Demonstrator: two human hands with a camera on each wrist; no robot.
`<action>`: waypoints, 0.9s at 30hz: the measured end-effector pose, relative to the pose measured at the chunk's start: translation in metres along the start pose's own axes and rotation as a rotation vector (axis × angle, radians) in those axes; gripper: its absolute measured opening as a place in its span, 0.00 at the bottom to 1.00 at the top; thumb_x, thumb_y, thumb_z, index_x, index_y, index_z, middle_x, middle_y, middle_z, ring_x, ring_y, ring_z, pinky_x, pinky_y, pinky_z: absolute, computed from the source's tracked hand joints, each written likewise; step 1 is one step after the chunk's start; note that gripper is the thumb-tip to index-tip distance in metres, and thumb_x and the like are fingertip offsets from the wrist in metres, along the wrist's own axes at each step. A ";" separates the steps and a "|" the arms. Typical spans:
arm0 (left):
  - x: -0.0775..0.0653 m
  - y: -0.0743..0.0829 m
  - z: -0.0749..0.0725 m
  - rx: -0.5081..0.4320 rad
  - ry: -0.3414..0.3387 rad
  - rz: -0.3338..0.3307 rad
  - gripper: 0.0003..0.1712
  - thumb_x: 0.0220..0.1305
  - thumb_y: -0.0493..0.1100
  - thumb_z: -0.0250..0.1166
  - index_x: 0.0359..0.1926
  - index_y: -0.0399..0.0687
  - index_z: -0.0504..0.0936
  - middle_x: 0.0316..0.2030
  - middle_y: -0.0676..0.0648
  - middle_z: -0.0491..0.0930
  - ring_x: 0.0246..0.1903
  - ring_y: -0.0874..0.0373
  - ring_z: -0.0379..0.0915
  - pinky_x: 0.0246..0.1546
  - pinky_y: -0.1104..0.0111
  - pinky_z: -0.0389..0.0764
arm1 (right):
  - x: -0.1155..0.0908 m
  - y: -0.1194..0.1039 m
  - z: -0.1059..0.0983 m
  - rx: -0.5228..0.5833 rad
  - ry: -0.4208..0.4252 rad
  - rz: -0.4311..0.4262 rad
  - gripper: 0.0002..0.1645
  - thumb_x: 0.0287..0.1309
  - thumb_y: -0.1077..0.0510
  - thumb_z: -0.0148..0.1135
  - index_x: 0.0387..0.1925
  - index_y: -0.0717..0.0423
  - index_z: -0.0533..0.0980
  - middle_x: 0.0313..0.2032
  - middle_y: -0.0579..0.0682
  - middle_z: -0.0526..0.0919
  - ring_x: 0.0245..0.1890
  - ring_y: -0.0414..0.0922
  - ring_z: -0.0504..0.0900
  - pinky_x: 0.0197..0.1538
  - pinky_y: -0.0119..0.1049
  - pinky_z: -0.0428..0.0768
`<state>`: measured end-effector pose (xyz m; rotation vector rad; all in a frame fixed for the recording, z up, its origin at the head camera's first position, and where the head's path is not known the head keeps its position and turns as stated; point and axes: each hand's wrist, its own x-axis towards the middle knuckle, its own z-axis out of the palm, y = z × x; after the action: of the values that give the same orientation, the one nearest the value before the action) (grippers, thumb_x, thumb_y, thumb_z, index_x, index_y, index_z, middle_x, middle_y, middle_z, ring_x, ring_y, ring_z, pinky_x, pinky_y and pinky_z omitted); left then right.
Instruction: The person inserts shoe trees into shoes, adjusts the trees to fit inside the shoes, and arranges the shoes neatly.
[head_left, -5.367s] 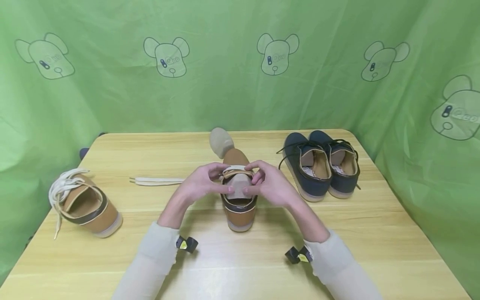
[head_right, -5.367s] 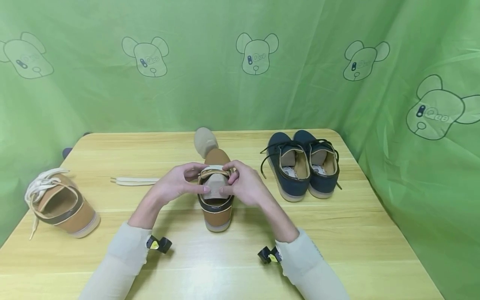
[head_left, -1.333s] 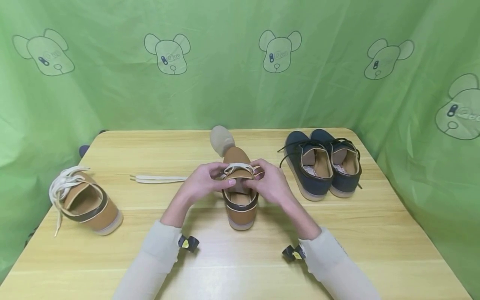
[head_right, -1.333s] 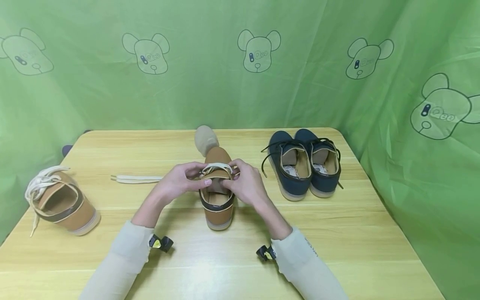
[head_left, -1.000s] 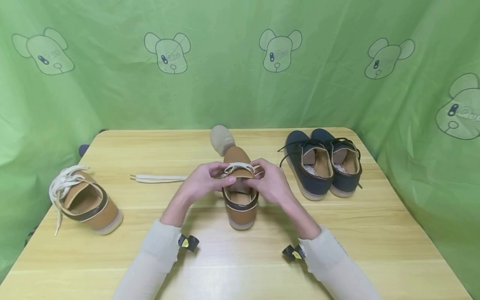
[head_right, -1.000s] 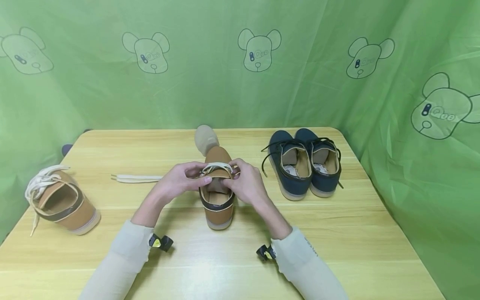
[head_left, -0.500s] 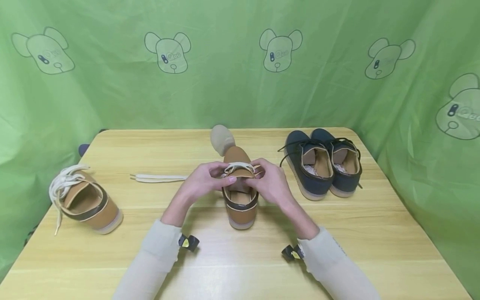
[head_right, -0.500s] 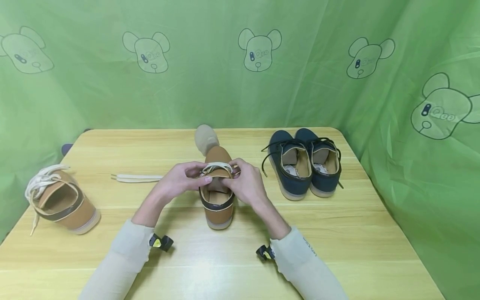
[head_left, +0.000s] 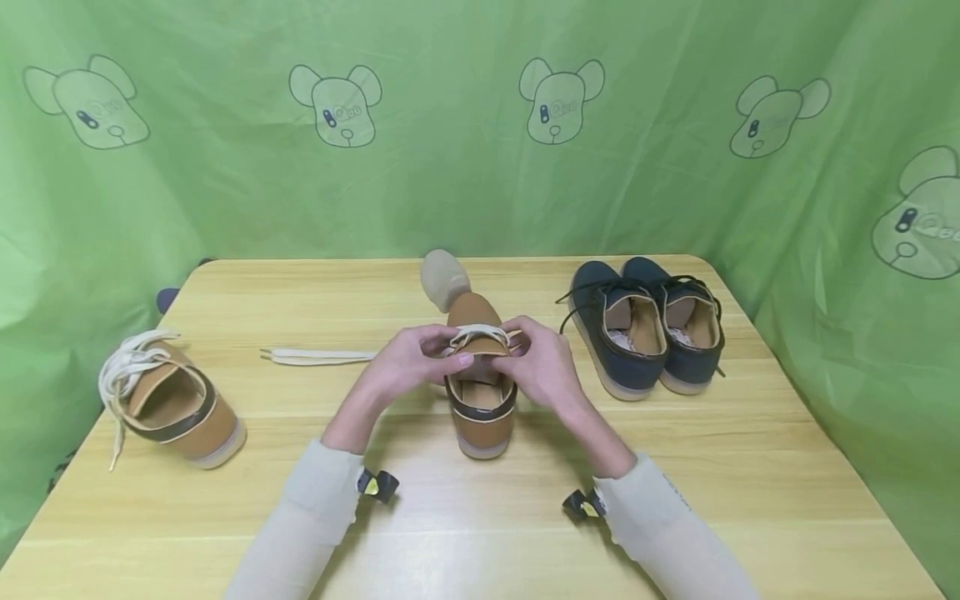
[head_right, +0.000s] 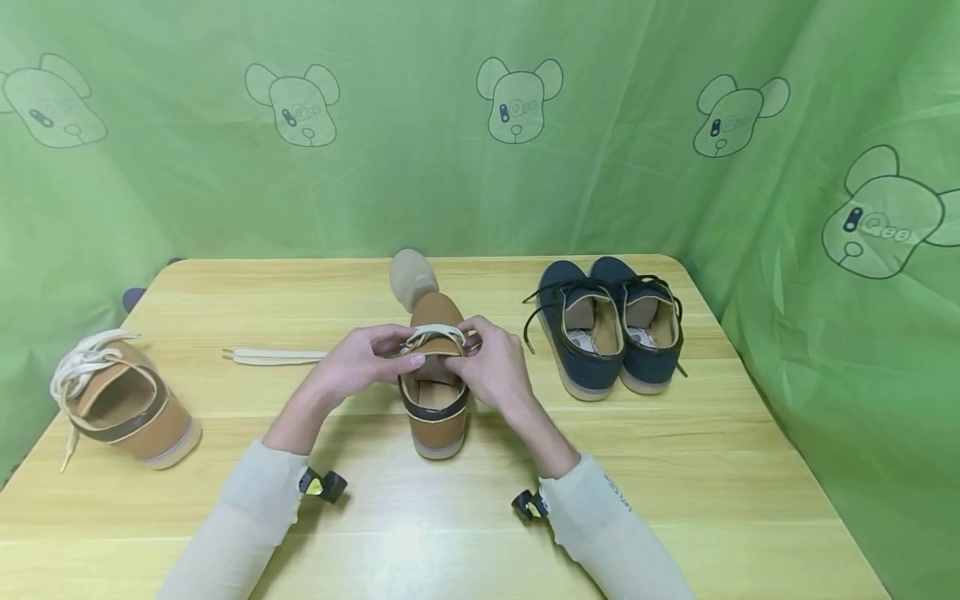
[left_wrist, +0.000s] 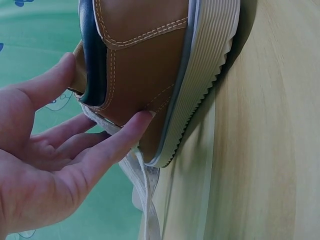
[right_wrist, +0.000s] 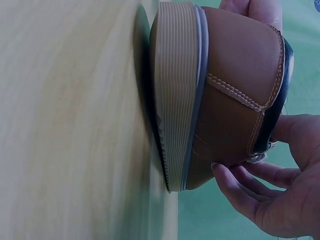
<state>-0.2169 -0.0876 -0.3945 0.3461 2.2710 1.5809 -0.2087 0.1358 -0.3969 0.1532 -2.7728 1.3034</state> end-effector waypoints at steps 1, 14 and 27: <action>0.000 0.000 0.000 -0.004 -0.004 0.002 0.35 0.60 0.55 0.74 0.66 0.51 0.77 0.64 0.44 0.79 0.60 0.51 0.79 0.63 0.55 0.79 | 0.000 0.000 0.000 -0.003 0.002 -0.001 0.25 0.48 0.57 0.78 0.51 0.52 0.82 0.40 0.54 0.90 0.39 0.49 0.88 0.43 0.43 0.86; 0.000 0.000 0.002 -0.049 -0.024 0.000 0.34 0.62 0.52 0.74 0.67 0.50 0.76 0.65 0.43 0.78 0.56 0.51 0.82 0.51 0.62 0.86 | 0.001 0.001 0.003 -0.006 0.027 -0.009 0.25 0.47 0.59 0.79 0.50 0.52 0.83 0.39 0.53 0.90 0.37 0.47 0.88 0.43 0.43 0.87; 0.000 0.000 0.003 -0.087 -0.036 -0.009 0.36 0.62 0.51 0.74 0.68 0.48 0.74 0.66 0.41 0.77 0.51 0.46 0.85 0.49 0.61 0.87 | 0.001 0.002 0.004 -0.006 0.033 -0.010 0.26 0.46 0.60 0.79 0.50 0.52 0.82 0.39 0.54 0.90 0.37 0.48 0.88 0.42 0.44 0.87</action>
<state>-0.2163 -0.0853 -0.3956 0.3388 2.1663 1.6494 -0.2103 0.1345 -0.4008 0.1442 -2.7446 1.2831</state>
